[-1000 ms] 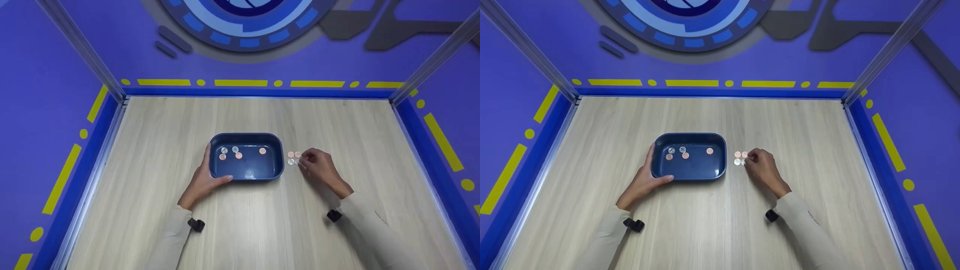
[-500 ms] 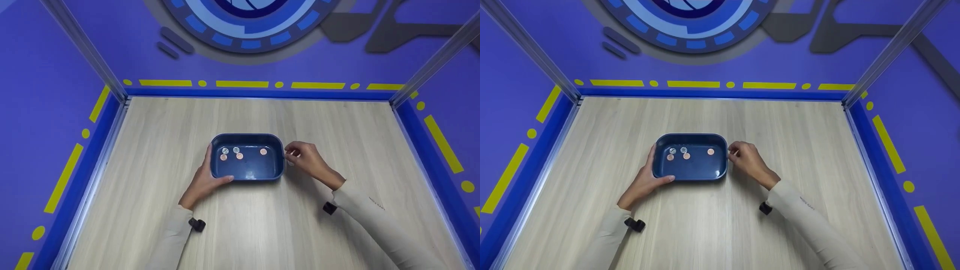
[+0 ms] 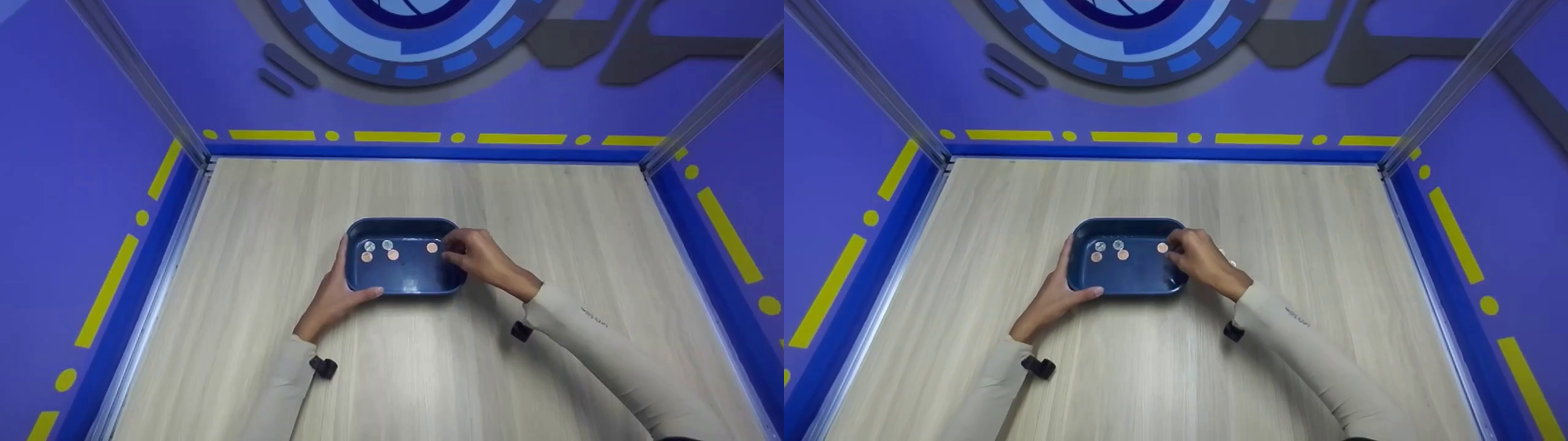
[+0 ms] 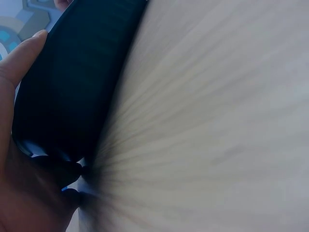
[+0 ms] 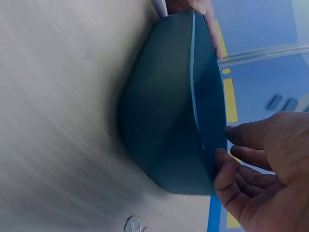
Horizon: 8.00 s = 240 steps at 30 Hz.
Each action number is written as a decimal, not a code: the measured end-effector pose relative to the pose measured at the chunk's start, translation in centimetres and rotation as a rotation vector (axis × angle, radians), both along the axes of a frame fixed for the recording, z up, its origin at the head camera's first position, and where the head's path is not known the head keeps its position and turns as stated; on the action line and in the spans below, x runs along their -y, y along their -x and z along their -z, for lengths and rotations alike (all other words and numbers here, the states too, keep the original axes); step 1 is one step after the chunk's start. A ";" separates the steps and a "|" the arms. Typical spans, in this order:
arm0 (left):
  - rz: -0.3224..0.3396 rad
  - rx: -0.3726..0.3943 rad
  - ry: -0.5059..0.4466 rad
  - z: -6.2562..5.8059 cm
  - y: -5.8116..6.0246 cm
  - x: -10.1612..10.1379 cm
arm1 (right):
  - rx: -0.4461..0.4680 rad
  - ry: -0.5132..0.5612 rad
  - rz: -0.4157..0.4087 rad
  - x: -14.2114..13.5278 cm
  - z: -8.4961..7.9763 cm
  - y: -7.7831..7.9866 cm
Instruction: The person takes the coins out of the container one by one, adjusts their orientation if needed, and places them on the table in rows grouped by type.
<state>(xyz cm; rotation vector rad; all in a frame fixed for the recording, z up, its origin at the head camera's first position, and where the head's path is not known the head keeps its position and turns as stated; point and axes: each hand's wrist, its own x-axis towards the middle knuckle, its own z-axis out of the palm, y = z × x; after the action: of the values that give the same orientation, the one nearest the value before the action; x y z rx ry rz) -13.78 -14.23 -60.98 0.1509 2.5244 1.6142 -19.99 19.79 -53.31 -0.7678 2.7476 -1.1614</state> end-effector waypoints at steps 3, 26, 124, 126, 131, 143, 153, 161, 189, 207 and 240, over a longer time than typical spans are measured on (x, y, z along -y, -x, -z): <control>-0.008 -0.006 0.000 0.0 0.0 0.0 | 0.027 -0.011 -0.014 0.8 0.1 0.3; -0.002 0.003 0.000 -0.1 0.0 -0.2 | 0.062 -0.148 -0.096 4.4 1.6 1.5; -0.003 0.005 0.007 -0.2 0.3 -0.2 | 0.039 0.202 0.264 -3.9 1.8 -1.2; -0.004 0.010 0.006 -0.2 0.2 -0.2 | 0.040 0.210 0.275 -4.3 2.0 -1.2; -0.011 0.012 0.010 -0.1 0.0 -0.1 | 0.030 0.198 0.307 -5.6 2.6 -1.3; -0.016 0.016 -0.004 0.1 0.0 0.0 | 0.080 0.194 0.433 -10.0 5.1 -1.8; -0.014 0.014 -0.007 0.2 -0.2 -0.1 | 0.137 0.147 0.471 -11.7 6.5 -2.1; -0.017 0.023 0.005 0.0 -0.1 -0.1 | 0.112 0.150 0.441 -11.7 7.3 -1.4; -0.012 0.014 -0.003 -0.1 -0.1 -0.1 | 0.034 0.023 0.439 -11.0 7.5 -0.9; -0.008 0.022 0.000 -0.1 -0.1 -0.1 | 0.053 0.120 0.433 -9.5 5.1 -1.2; -0.013 0.018 0.008 -0.2 -0.1 -0.2 | -0.083 0.097 0.035 1.7 0.9 0.0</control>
<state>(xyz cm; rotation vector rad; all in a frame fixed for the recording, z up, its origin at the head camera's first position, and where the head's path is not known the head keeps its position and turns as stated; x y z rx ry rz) -13.67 -14.06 -60.83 0.1196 2.5234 1.6031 -20.03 18.05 -54.20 -0.7989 2.8000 -1.3071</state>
